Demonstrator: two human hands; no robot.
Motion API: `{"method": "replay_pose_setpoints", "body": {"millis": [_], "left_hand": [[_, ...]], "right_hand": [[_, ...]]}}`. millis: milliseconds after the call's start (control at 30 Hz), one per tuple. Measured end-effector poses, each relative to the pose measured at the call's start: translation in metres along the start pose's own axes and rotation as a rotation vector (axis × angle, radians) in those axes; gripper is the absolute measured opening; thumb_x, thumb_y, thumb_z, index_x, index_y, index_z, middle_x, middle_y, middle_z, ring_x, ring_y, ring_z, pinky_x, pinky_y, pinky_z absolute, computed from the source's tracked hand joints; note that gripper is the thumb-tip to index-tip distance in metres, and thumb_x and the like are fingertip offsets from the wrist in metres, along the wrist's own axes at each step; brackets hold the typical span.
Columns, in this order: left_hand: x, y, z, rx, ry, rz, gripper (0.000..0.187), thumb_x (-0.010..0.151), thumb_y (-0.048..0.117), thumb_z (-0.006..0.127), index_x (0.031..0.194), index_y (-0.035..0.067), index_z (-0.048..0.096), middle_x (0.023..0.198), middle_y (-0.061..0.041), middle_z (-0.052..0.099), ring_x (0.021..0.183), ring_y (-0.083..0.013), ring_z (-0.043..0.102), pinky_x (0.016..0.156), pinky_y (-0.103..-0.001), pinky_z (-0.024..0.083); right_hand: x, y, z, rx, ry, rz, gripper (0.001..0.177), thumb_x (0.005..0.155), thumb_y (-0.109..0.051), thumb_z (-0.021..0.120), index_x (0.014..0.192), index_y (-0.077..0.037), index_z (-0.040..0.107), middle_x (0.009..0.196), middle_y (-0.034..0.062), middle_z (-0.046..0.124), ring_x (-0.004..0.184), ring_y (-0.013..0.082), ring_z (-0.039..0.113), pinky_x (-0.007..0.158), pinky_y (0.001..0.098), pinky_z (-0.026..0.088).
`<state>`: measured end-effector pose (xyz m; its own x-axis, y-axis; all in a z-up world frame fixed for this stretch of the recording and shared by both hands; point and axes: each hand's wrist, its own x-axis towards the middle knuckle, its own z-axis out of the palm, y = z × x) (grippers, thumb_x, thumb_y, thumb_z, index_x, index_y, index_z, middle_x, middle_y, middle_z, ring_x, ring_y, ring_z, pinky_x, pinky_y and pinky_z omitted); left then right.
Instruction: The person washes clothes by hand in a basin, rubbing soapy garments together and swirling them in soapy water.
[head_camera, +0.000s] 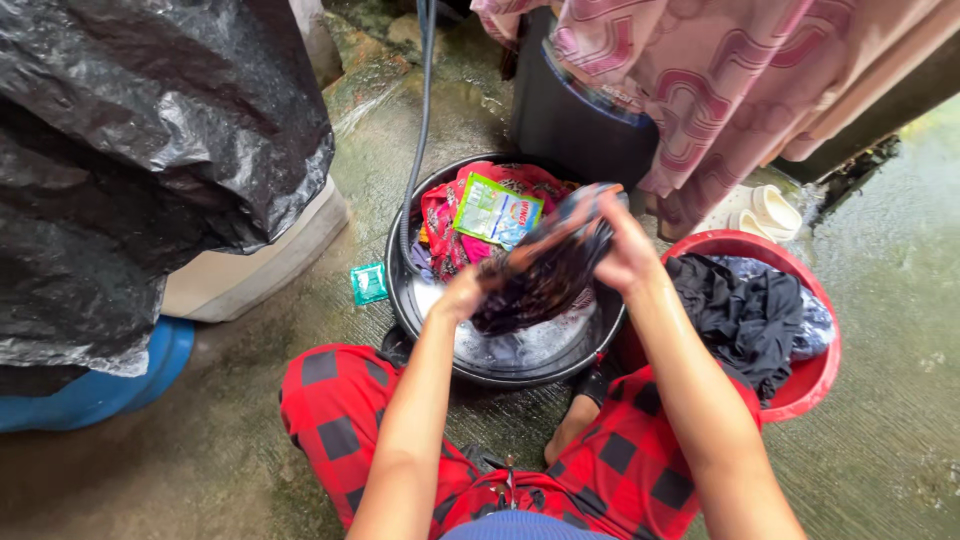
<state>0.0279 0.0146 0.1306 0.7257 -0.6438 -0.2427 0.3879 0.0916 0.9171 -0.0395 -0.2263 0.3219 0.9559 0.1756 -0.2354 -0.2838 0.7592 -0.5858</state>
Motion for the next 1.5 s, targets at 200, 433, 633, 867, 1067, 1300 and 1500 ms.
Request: {"method": "replay_pose_setpoints", "body": {"millis": [200,433,633,867,1067,1300,1500], "left_hand": [[-0.019,0.104,0.149,0.141,0.249,0.694,0.02,0.097,0.021,0.07,0.103,0.002,0.068,0.087,-0.01,0.068,0.082,-0.0256,0.066,0.084,-0.04,0.055],[0.012,0.065,0.153,0.781,0.641,0.758,0.03,0.093,0.028,0.068,0.081,0.001,0.062,0.076,-0.021,0.064,0.075,-0.0411,0.064,0.067,-0.049,0.047],[0.001,0.068,0.157,0.669,0.536,0.717,0.045,0.098,0.038,0.072,0.068,0.006,0.06,0.064,-0.017,0.064,0.057,-0.0336,0.063,0.063,-0.046,0.05],[0.023,0.034,0.111,0.646,0.746,0.612,0.037,0.092,0.037,0.07,0.078,0.002,0.068,0.074,-0.018,0.069,0.064,-0.0329,0.068,0.06,-0.045,0.051],[0.028,0.041,0.043,0.521,0.738,0.414,0.057,0.085,0.037,0.079,0.124,0.0,0.06,0.129,-0.025,0.055,0.12,-0.032,0.053,0.103,-0.043,0.044],[-0.001,0.071,0.025,0.106,-0.423,0.249,0.075,0.088,0.017,0.081,0.153,0.005,0.045,0.149,-0.009,0.054,0.137,-0.0196,0.05,0.118,-0.037,0.038],[-0.014,0.1,0.052,-0.494,-0.209,0.324,0.065,0.086,0.015,0.08,0.146,0.007,0.056,0.131,-0.002,0.067,0.115,-0.0178,0.061,0.105,-0.035,0.048]], "right_hand": [[0.021,0.063,-0.029,0.143,0.184,0.161,0.052,0.092,-0.058,0.055,0.094,-0.007,0.068,0.092,0.0104,0.075,0.09,0.0262,0.071,0.085,0.0448,0.057],[0.046,0.113,-0.09,0.126,0.183,0.134,0.051,0.096,-0.058,0.055,0.105,-0.009,0.065,0.092,0.007,0.074,0.085,0.022,0.069,0.077,0.0434,0.053],[0.048,0.113,-0.091,0.091,0.273,0.094,0.051,0.099,-0.059,0.055,0.114,-0.011,0.063,0.093,0.0042,0.072,0.081,0.0185,0.067,0.07,0.0422,0.05],[0.042,0.12,-0.075,-0.226,0.432,0.196,0.051,0.102,-0.059,0.056,0.124,-0.013,0.06,0.093,0.0008,0.071,0.077,0.0143,0.065,0.062,0.0408,0.047],[0.039,0.1,-0.096,0.034,0.081,0.09,0.037,0.117,-0.041,0.064,0.134,-0.008,0.064,0.105,0.0079,0.07,0.089,0.0211,0.064,0.083,0.0376,0.05],[-0.017,0.023,0.033,-0.24,-0.297,-0.103,0.062,0.098,-0.057,0.066,0.128,-0.003,0.059,0.129,0.0148,0.067,0.122,0.0305,0.064,0.11,0.0509,0.048],[-0.019,-0.02,0.026,0.095,0.069,-0.106,0.081,0.08,-0.069,0.067,0.124,-0.001,0.063,0.127,0.0161,0.069,0.119,0.0331,0.065,0.108,0.0542,0.05]]}}
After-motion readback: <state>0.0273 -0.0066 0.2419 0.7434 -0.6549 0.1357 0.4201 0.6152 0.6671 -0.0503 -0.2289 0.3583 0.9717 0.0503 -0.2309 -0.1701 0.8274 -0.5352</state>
